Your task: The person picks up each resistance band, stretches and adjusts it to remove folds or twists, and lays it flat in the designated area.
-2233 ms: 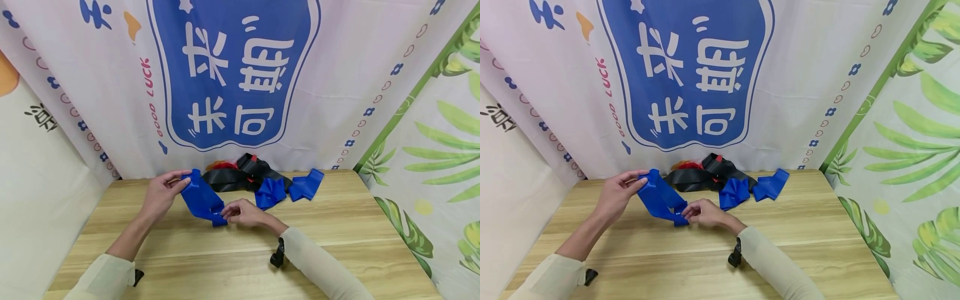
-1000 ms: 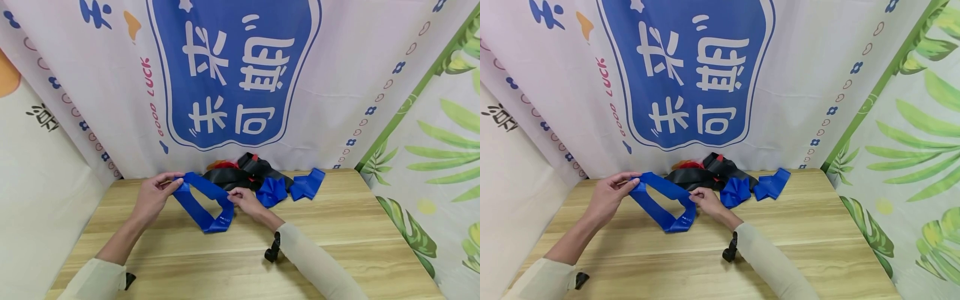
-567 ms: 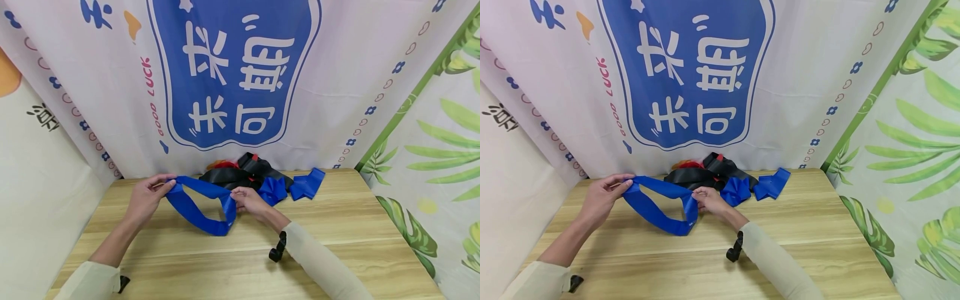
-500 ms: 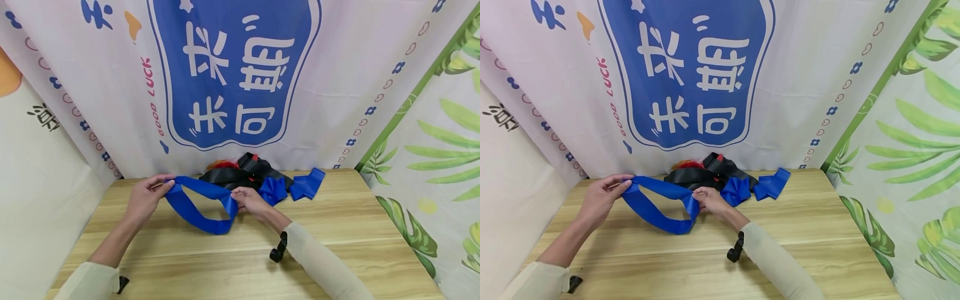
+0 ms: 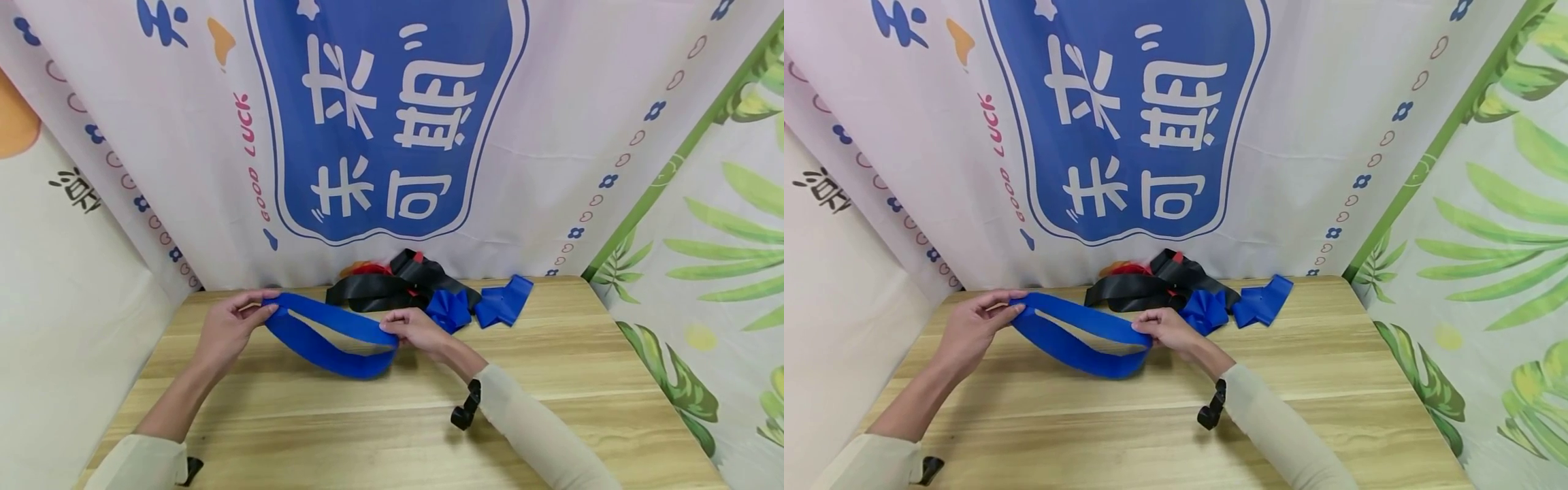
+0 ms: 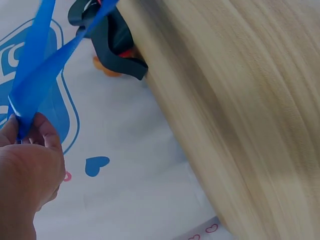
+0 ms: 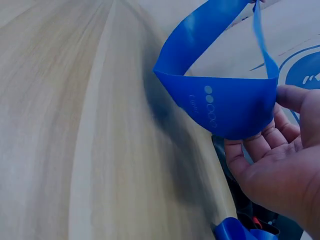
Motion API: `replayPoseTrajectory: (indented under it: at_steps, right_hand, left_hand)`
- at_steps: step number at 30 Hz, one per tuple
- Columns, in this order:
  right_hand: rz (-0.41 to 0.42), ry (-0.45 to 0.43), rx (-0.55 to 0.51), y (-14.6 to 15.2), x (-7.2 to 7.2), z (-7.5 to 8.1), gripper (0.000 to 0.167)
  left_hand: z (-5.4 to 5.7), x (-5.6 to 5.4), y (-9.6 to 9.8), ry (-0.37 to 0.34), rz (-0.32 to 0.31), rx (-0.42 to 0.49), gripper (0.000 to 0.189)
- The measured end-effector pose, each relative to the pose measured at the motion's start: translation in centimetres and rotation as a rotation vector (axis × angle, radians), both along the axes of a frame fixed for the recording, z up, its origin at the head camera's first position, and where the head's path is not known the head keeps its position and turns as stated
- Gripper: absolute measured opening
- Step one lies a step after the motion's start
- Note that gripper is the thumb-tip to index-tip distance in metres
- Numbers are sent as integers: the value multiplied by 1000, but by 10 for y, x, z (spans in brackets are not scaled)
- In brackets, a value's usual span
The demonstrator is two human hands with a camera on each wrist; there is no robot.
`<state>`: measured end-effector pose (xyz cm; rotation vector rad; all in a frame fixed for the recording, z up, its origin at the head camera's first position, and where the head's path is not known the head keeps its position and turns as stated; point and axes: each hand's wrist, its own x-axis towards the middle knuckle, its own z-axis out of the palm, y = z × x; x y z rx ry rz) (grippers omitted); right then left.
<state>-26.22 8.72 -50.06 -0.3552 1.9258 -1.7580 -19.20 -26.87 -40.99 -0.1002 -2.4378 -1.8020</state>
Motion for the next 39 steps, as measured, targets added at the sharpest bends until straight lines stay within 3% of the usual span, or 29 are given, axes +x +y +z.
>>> replayPoseTrajectory:
  at_steps: [9, 12, 16, 19, 23, 27, 30, 33, 39]
  right_hand:
    - [29, 1, -50, 15, -3, 9, 20]
    - [53, 15, -32, 21, -4, 11, 21]
    - [97, 38, 13, 28, -4, 11, 21]
    - [124, 73, 50, 31, -4, 11, 22]
    - [151, 110, 36, 34, -4, 9, 18]
    - [185, 152, -59, 35, -1, 7, 13]
    - [188, 198, -133, 34, 2, 7, 10]
    - [164, 233, -189, 33, 3, 6, 8]
    - [145, 262, -273, 32, 4, 9, 13]
  left_hand:
    - [-4, 3, -9, 21, 23, -55, 42]
    - [-5, 6, -11, 70, -22, 26, 41]
    - [-6, 7, -13, 142, -133, 181, 39]
    - [-6, 7, -13, 158, -150, 227, 39]
    - [-6, 6, -10, 87, -28, 224, 40]
    - [-6, 3, -4, -6, 129, 251, 33]
    - [-7, 0, -2, -29, 197, 258, 24]
    - [-8, -2, -1, -34, 216, 260, 16]
    - [-9, -3, -1, -50, 191, 289, 17]
